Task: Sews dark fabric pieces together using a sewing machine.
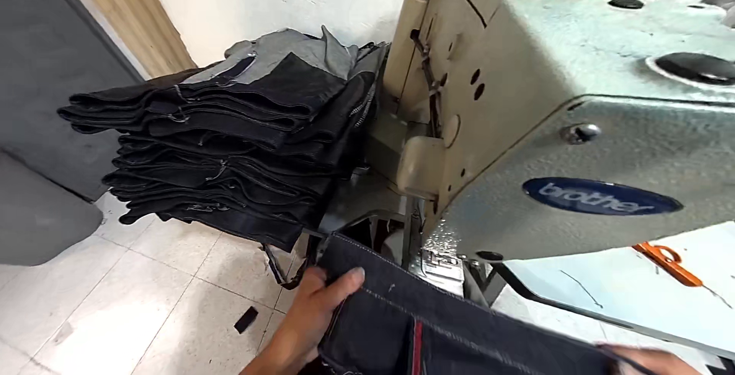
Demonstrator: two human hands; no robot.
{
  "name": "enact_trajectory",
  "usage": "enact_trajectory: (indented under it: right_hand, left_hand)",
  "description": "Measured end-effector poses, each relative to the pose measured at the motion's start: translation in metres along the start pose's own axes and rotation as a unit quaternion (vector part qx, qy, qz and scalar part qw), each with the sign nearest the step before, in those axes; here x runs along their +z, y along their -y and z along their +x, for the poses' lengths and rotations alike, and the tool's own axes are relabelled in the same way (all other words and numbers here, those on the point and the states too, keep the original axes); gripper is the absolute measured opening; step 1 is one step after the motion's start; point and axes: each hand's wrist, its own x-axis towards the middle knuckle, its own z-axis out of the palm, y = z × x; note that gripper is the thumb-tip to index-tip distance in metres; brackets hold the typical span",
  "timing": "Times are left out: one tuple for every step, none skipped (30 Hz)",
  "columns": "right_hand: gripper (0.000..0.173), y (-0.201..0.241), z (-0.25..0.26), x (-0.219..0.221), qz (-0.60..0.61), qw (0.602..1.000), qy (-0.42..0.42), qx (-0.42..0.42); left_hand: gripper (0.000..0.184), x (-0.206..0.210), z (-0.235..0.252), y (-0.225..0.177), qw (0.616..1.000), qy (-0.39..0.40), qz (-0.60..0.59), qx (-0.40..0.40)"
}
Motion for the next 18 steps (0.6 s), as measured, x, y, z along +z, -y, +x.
enact_trajectory:
  right_hand:
    - [0.039,-0.015,0.011,0.003,0.038,0.997,-0.036,0.056]
    - [0.029,-0.025,0.025,0.004,0.067,0.989,-0.088,0.103]
    - [0.022,-0.032,0.045,0.002,0.086,0.975,-0.159,0.128]
    - [0.019,-0.032,0.065,-0.001,0.077,0.960,-0.234,0.131]
    - [0.016,-0.028,0.084,-0.007,0.036,0.946,-0.299,0.120]
    - [0.014,-0.027,0.098,-0.013,-0.025,0.936,-0.336,0.100]
    - [0.014,-0.031,0.104,-0.016,-0.077,0.929,-0.351,0.087]
    - [0.019,-0.036,0.102,-0.016,-0.095,0.935,-0.330,0.085]
    - [0.025,-0.044,0.094,-0.011,-0.097,0.951,-0.280,0.090]
    - [0.029,-0.055,0.086,-0.002,-0.101,0.966,-0.222,0.088]
    - [0.037,-0.064,0.077,0.011,-0.101,0.975,-0.183,0.071]
    - [0.044,-0.076,0.069,0.023,-0.126,0.977,-0.166,0.044]
    - [0.047,-0.082,0.062,0.032,-0.171,0.971,-0.167,0.016]
    - [0.043,-0.078,0.054,0.038,-0.231,0.955,-0.185,-0.010]
    - [0.033,-0.064,0.046,0.041,-0.287,0.935,-0.208,-0.032]
    - [0.024,-0.041,0.041,0.043,-0.324,0.914,-0.238,-0.063]
    - [0.019,-0.014,0.037,0.046,-0.338,0.897,-0.265,-0.106]
    - [0.015,0.013,0.033,0.053,-0.332,0.889,-0.273,-0.159]
  left_hand:
    - [0.023,0.009,0.014,0.004,0.998,-0.018,0.006,-0.057]
    - [0.026,0.020,0.031,0.006,0.996,-0.032,0.000,-0.084]
    - [0.026,0.033,0.050,0.005,0.996,-0.049,-0.007,-0.080]
    - [0.024,0.046,0.068,0.000,0.996,-0.063,-0.007,-0.060]
    - [0.020,0.057,0.084,-0.003,0.997,-0.069,0.001,-0.029]
    - [0.020,0.064,0.099,-0.001,0.998,-0.063,0.022,-0.005]
    - [0.026,0.064,0.108,0.005,0.997,-0.051,0.051,0.014]
    - [0.029,0.060,0.107,0.012,0.995,-0.046,0.078,0.030]
    - [0.031,0.054,0.097,0.018,0.994,-0.043,0.097,0.033]
    - [0.032,0.047,0.079,0.024,0.994,-0.031,0.099,0.019]
    - [0.033,0.042,0.058,0.030,0.996,-0.018,0.082,-0.005]
    - [0.026,0.037,0.039,0.037,0.999,0.001,0.048,-0.022]
    - [0.020,0.033,0.023,0.042,0.999,0.028,0.001,-0.038]
    - [0.022,0.028,0.010,0.043,0.995,0.064,-0.043,-0.061]
    - [0.027,0.022,0.002,0.042,0.989,0.097,-0.076,-0.085]
    - [0.030,0.018,0.000,0.041,0.981,0.125,-0.099,-0.109]
    - [0.033,0.015,0.001,0.039,0.974,0.143,-0.116,-0.134]
    - [0.035,0.013,0.004,0.038,0.966,0.156,-0.135,-0.155]
